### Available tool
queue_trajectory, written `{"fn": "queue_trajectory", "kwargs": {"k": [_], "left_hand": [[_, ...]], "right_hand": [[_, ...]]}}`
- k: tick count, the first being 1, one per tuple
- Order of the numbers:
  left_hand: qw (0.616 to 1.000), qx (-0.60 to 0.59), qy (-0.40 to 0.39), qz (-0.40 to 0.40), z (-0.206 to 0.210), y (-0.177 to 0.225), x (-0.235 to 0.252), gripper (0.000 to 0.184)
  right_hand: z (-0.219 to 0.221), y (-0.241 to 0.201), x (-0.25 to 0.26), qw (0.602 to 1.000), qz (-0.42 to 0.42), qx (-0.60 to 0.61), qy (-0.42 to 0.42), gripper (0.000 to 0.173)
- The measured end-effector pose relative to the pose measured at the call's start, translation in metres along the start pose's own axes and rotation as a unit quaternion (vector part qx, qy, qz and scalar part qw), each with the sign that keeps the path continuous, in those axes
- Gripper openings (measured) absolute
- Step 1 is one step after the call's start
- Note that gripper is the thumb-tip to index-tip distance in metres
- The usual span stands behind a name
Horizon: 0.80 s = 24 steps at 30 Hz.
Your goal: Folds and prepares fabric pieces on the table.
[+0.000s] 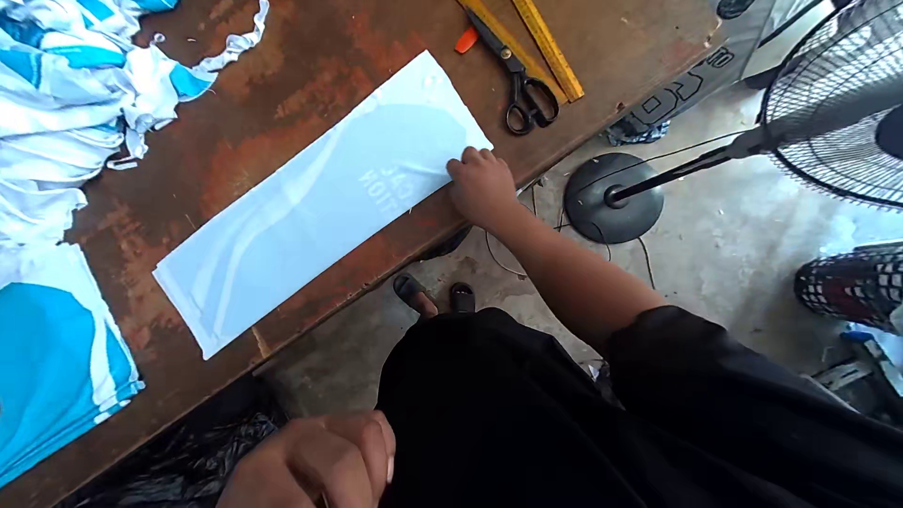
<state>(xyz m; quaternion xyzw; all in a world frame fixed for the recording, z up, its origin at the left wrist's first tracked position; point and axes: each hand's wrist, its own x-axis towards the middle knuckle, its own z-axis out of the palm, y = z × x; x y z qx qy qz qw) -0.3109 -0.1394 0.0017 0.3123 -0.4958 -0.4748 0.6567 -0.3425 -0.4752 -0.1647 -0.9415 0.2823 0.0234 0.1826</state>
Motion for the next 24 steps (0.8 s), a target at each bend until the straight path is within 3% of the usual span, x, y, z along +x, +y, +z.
{"fn": "queue_trajectory", "kwargs": {"k": [3, 5, 6, 8, 10, 11, 12, 15, 18, 21, 24], "left_hand": [[0.994, 0.081, 0.076, -0.003, -0.017, -0.021, -0.001, 0.020], [0.985, 0.107, 0.128, -0.038, -0.036, -0.040, -0.003, 0.020], [0.980, 0.093, 0.163, -0.063, -0.048, -0.050, -0.006, 0.020], [0.956, 0.032, 0.270, -0.114, -0.066, -0.062, -0.015, 0.020], [0.880, -0.008, 0.450, -0.152, -0.051, -0.051, 0.009, 0.042], [0.840, 0.003, 0.519, -0.155, -0.044, -0.043, 0.022, 0.050], [0.822, 0.031, 0.552, -0.134, -0.049, -0.042, 0.020, 0.053], [0.762, 0.343, 0.539, -0.103, -0.072, -0.046, 0.003, 0.022], [0.709, 0.572, 0.408, -0.069, -0.072, -0.058, -0.006, 0.021], [0.685, 0.635, 0.307, -0.186, -0.058, -0.075, -0.023, 0.030], [0.710, 0.568, 0.309, -0.279, -0.055, -0.080, -0.037, 0.029]], "right_hand": [[-0.001, 0.004, -0.032, 0.998, -0.028, 0.045, 0.019, 0.025], [-0.013, -0.017, -0.061, 0.976, -0.135, 0.164, 0.043, 0.029], [-0.022, -0.035, -0.078, 0.944, -0.215, 0.244, 0.060, 0.032], [-0.049, -0.079, -0.116, 0.838, -0.376, 0.393, 0.057, 0.045], [-0.069, -0.116, -0.144, 0.744, -0.500, 0.444, 0.021, 0.045], [-0.069, -0.126, -0.151, 0.729, -0.531, 0.431, 0.008, 0.039], [-0.060, -0.128, -0.152, 0.744, -0.547, 0.384, -0.020, 0.031], [-0.020, -0.108, -0.142, 0.837, -0.487, 0.176, -0.179, 0.012], [0.005, -0.076, -0.133, 0.909, -0.337, 0.090, -0.227, 0.018], [0.016, -0.045, -0.128, 0.967, -0.180, 0.046, -0.175, 0.017], [0.022, -0.020, -0.112, 0.985, -0.110, 0.037, -0.129, 0.015]]}}
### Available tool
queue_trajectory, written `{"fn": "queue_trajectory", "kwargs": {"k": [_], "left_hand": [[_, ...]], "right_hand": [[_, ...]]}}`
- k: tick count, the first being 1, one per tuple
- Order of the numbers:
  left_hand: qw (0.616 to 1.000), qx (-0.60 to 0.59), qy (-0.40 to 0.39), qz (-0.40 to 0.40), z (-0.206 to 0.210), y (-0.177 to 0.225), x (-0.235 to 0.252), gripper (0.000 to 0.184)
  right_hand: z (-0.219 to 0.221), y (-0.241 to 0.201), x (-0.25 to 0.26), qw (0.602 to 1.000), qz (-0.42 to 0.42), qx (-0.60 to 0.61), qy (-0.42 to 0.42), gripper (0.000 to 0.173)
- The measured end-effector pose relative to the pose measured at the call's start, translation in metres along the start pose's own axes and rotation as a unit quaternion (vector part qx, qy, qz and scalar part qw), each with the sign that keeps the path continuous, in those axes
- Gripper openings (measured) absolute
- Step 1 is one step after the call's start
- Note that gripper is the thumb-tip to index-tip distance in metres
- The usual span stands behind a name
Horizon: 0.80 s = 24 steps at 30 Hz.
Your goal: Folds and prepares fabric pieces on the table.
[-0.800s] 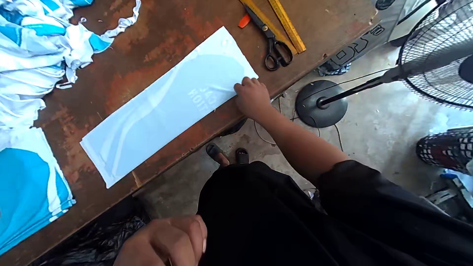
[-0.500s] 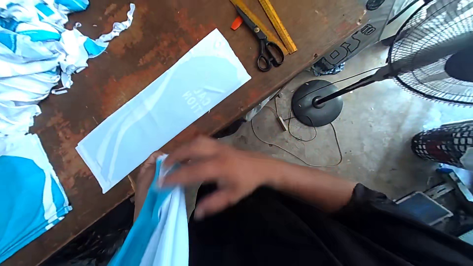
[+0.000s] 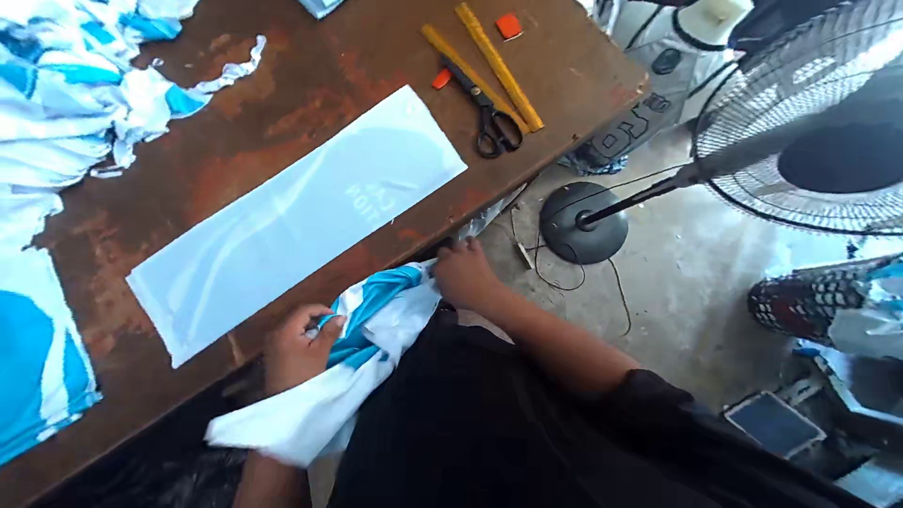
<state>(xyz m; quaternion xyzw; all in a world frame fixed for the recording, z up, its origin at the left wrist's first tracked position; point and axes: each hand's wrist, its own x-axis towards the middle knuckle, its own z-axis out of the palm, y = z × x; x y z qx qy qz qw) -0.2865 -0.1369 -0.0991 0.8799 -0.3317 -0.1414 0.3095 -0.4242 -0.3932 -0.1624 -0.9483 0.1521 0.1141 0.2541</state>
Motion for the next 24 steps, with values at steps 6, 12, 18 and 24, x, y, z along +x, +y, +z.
{"fn": "queue_trajectory", "kwargs": {"k": [6, 12, 18, 24], "left_hand": [[0.997, -0.059, -0.048, -0.001, 0.001, 0.045, 0.011, 0.026], [0.988, 0.073, -0.121, 0.055, -0.056, 0.055, 0.042, 0.034], [0.982, 0.127, -0.137, -0.004, -0.079, -0.035, 0.057, 0.021], [0.979, -0.188, 0.066, -0.034, -0.098, -0.068, 0.050, 0.020]], "right_hand": [[-0.019, -0.053, 0.008, 0.924, -0.236, 0.301, -0.004, 0.076], [-0.063, -0.072, 0.032, 0.880, -0.306, 0.360, 0.040, 0.017], [-0.107, -0.040, 0.043, 0.859, -0.325, 0.368, 0.149, 0.013], [-0.119, -0.002, 0.046, 0.934, -0.127, 0.216, 0.256, 0.012]]}}
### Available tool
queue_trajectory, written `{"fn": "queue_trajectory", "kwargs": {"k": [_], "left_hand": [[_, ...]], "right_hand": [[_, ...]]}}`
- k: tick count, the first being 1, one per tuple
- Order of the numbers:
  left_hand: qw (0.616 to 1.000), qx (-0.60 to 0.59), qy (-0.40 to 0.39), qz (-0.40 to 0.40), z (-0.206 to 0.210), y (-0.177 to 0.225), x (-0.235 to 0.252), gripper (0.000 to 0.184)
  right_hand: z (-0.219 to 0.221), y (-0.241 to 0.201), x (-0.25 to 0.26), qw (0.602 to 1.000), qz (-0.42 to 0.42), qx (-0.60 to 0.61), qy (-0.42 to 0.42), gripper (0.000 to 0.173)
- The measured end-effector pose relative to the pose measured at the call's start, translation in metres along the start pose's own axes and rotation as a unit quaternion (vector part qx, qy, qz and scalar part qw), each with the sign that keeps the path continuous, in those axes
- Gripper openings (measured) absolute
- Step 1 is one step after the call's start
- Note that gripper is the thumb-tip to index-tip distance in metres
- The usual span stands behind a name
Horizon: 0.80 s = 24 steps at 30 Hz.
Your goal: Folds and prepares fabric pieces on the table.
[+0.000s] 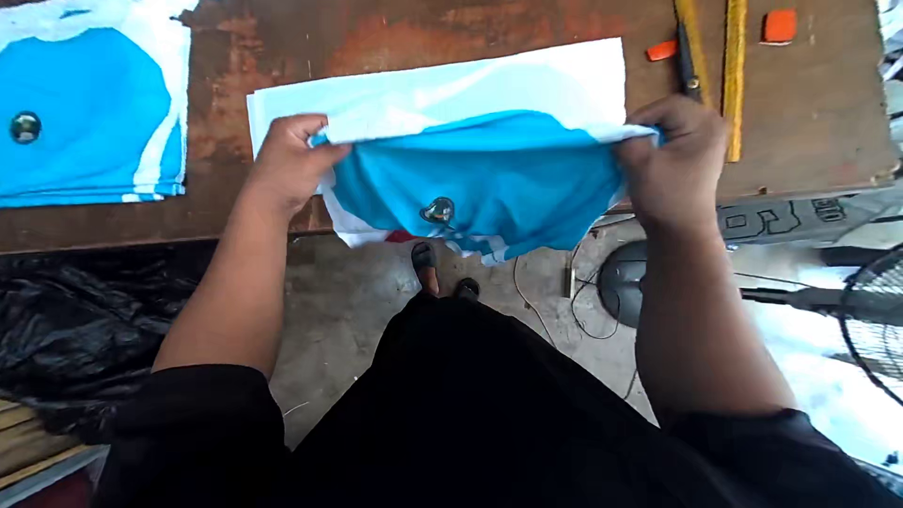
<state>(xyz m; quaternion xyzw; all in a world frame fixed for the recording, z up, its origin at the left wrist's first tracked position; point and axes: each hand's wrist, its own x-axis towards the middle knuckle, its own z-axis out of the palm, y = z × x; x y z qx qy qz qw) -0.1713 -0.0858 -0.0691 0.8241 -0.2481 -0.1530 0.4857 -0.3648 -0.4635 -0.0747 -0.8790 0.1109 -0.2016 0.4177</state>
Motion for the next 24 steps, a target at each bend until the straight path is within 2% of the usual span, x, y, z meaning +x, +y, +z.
{"fn": "queue_trajectory", "kwargs": {"k": [1, 2, 3, 5, 6, 7, 8, 9, 10, 11, 13, 15, 16, 19, 21, 22, 23, 24], "left_hand": [[0.999, -0.049, 0.015, 0.019, 0.007, 0.008, 0.002, 0.024], [0.997, -0.045, 0.020, 0.054, 0.017, 0.022, 0.003, 0.027], [0.994, -0.001, 0.015, 0.109, 0.030, 0.039, 0.004, 0.026], [0.971, 0.070, -0.017, 0.226, 0.064, 0.079, 0.002, 0.020], [0.957, 0.087, -0.034, 0.274, 0.079, 0.096, -0.001, 0.022], [0.944, 0.094, -0.044, 0.312, 0.090, 0.109, -0.003, 0.025], [0.941, 0.092, -0.049, 0.322, 0.094, 0.115, -0.004, 0.028], [0.948, 0.083, -0.055, 0.304, 0.093, 0.115, -0.005, 0.034], [0.959, 0.085, -0.072, 0.259, 0.089, 0.107, -0.006, 0.042], [0.968, 0.110, -0.100, 0.202, 0.084, 0.093, -0.006, 0.045], [0.966, 0.162, -0.173, 0.101, 0.083, 0.047, -0.014, 0.029], [0.966, 0.157, -0.193, 0.067, 0.090, 0.001, -0.028, 0.016], [0.974, 0.135, -0.166, 0.079, 0.094, -0.010, -0.036, 0.019], [0.987, 0.034, -0.058, 0.147, 0.109, 0.011, -0.044, 0.034], [0.980, -0.003, -0.028, 0.195, 0.120, 0.047, -0.039, 0.073], [0.978, -0.013, -0.026, 0.207, 0.127, 0.066, -0.037, 0.087], [0.977, -0.020, -0.026, 0.213, 0.135, 0.082, -0.036, 0.090], [0.979, -0.016, -0.018, 0.204, 0.141, 0.095, -0.036, 0.083]], "right_hand": [[0.004, -0.010, -0.001, 0.997, 0.025, -0.059, -0.044, 0.021], [0.012, -0.022, -0.001, 0.993, 0.035, -0.070, -0.090, 0.032], [0.023, -0.036, -0.002, 0.990, 0.028, -0.051, -0.126, 0.050], [0.047, -0.065, -0.004, 0.985, -0.029, 0.018, -0.168, 0.087], [0.056, -0.078, -0.004, 0.981, -0.066, 0.045, -0.176, 0.088], [0.060, -0.086, -0.002, 0.978, -0.113, 0.067, -0.159, 0.071], [0.059, -0.088, 0.001, 0.975, -0.154, 0.078, -0.137, 0.044], [0.053, -0.086, 0.005, 0.971, -0.177, 0.098, -0.129, 0.022], [0.042, -0.082, 0.008, 0.967, -0.188, 0.119, -0.124, 0.013], [0.029, -0.076, 0.010, 0.965, -0.195, 0.137, -0.108, 0.011], [0.005, -0.061, 0.008, 0.967, -0.183, 0.169, -0.048, 0.009], [-0.013, -0.050, 0.004, 0.973, -0.138, 0.187, -0.005, 0.015], [-0.018, -0.047, 0.002, 0.977, -0.113, 0.179, -0.002, 0.017], [-0.011, -0.053, -0.008, 0.989, -0.093, 0.089, -0.075, 0.009], [0.007, -0.069, -0.011, 0.983, -0.128, 0.027, -0.129, 0.017], [0.017, -0.076, -0.010, 0.978, -0.151, 0.007, -0.145, 0.017], [0.025, -0.083, -0.009, 0.972, -0.177, -0.007, -0.155, 0.017], [0.030, -0.089, -0.008, 0.967, -0.199, -0.015, -0.159, 0.016]]}}
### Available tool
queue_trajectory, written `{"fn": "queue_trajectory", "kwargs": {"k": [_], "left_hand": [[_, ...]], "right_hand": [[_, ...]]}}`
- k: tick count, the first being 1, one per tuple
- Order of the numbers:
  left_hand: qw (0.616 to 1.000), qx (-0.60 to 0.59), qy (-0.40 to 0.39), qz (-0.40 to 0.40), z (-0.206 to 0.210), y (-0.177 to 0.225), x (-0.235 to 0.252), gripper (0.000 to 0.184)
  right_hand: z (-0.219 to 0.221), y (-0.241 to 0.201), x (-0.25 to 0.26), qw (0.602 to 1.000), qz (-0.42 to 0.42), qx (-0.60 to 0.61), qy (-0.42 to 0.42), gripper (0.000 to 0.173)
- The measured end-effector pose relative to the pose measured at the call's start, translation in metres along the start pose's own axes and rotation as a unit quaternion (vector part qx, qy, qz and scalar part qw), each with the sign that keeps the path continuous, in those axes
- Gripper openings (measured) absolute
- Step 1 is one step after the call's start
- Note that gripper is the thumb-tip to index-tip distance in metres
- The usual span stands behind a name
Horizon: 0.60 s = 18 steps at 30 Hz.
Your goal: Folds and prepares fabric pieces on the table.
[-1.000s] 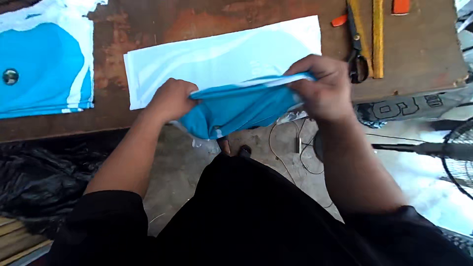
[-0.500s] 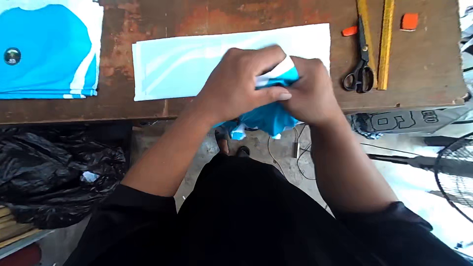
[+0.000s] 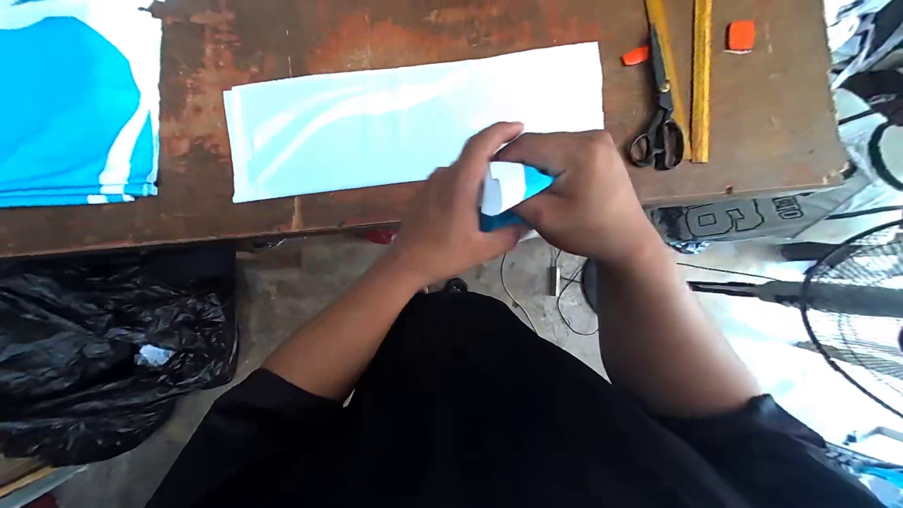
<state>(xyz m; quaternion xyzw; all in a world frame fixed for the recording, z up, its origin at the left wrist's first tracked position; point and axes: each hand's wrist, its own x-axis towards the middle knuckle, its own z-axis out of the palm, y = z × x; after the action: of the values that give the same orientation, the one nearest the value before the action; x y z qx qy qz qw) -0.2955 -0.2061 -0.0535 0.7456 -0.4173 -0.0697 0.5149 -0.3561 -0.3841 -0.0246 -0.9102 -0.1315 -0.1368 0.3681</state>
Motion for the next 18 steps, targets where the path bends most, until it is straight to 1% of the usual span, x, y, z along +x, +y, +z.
{"fn": "queue_trajectory", "kwargs": {"k": [1, 2, 3, 5, 7, 8, 9, 10, 11, 12, 13, 14, 15, 16, 17, 18], "left_hand": [[1.000, 0.020, 0.005, -0.021, 0.004, 0.005, 0.003, 0.074], [0.997, 0.048, 0.011, -0.053, 0.006, 0.002, 0.005, 0.067], [0.992, 0.071, 0.001, -0.102, 0.004, -0.008, 0.005, 0.061], [0.975, 0.095, -0.021, -0.201, -0.005, -0.043, -0.001, 0.048], [0.964, 0.083, -0.006, -0.253, -0.018, -0.081, -0.019, 0.026], [0.961, 0.058, 0.015, -0.270, -0.026, -0.098, -0.030, 0.022], [0.959, 0.017, 0.051, -0.277, -0.033, -0.112, -0.039, 0.018], [0.955, -0.051, 0.096, -0.275, -0.040, -0.123, -0.046, 0.015], [0.941, -0.143, 0.135, -0.275, -0.047, -0.126, -0.051, 0.014], [0.919, -0.232, 0.164, -0.272, -0.054, -0.123, -0.051, 0.017], [0.902, -0.291, 0.183, -0.263, -0.060, -0.116, -0.048, 0.020], [0.897, -0.316, 0.190, -0.243, -0.065, -0.107, -0.042, 0.021], [0.912, -0.304, 0.177, -0.210, -0.067, -0.096, -0.036, 0.021], [0.940, -0.252, 0.151, -0.173, -0.067, -0.083, -0.029, 0.019], [0.967, -0.177, 0.114, -0.140, -0.063, -0.068, -0.022, 0.015], [0.987, -0.094, 0.066, -0.109, -0.056, -0.051, -0.016, 0.014]], "right_hand": [[0.000, -0.005, 0.004, 1.000, -0.013, -0.002, 0.000, 0.016], [-0.005, -0.010, 0.005, 1.000, -0.020, 0.003, 0.010, 0.016], [-0.013, -0.013, 0.005, 0.999, -0.023, 0.014, 0.030, 0.016], [-0.036, -0.015, -0.002, 0.995, -0.029, 0.033, 0.087, 0.016], [-0.058, -0.007, -0.015, 0.987, -0.033, 0.056, 0.149, 0.013], [-0.066, 0.000, -0.022, 0.981, -0.023, 0.071, 0.180, 0.010], [-0.072, 0.007, -0.030, 0.974, -0.005, 0.089, 0.208, 0.013], [-0.074, 0.015, -0.037, 0.965, 0.018, 0.111, 0.236, 0.017], [-0.074, 0.022, -0.045, 0.957, 0.045, 0.122, 0.260, 0.020], [-0.072, 0.027, -0.052, 0.954, 0.081, 0.097, 0.272, 0.018], [-0.071, 0.031, -0.057, 0.957, 0.132, 0.015, 0.259, 0.010], [-0.068, 0.031, -0.061, 0.955, 0.194, -0.092, 0.207, 0.011], [-0.063, 0.030, -0.062, 0.950, 0.246, -0.141, 0.132, 0.026], [-0.055, 0.030, -0.060, 0.951, 0.274, -0.133, 0.057, 0.040], [-0.042, 0.029, -0.060, 0.959, 0.268, -0.093, 0.007, 0.060], [-0.025, 0.025, -0.060, 0.973, 0.228, -0.040, -0.015, 0.086]]}}
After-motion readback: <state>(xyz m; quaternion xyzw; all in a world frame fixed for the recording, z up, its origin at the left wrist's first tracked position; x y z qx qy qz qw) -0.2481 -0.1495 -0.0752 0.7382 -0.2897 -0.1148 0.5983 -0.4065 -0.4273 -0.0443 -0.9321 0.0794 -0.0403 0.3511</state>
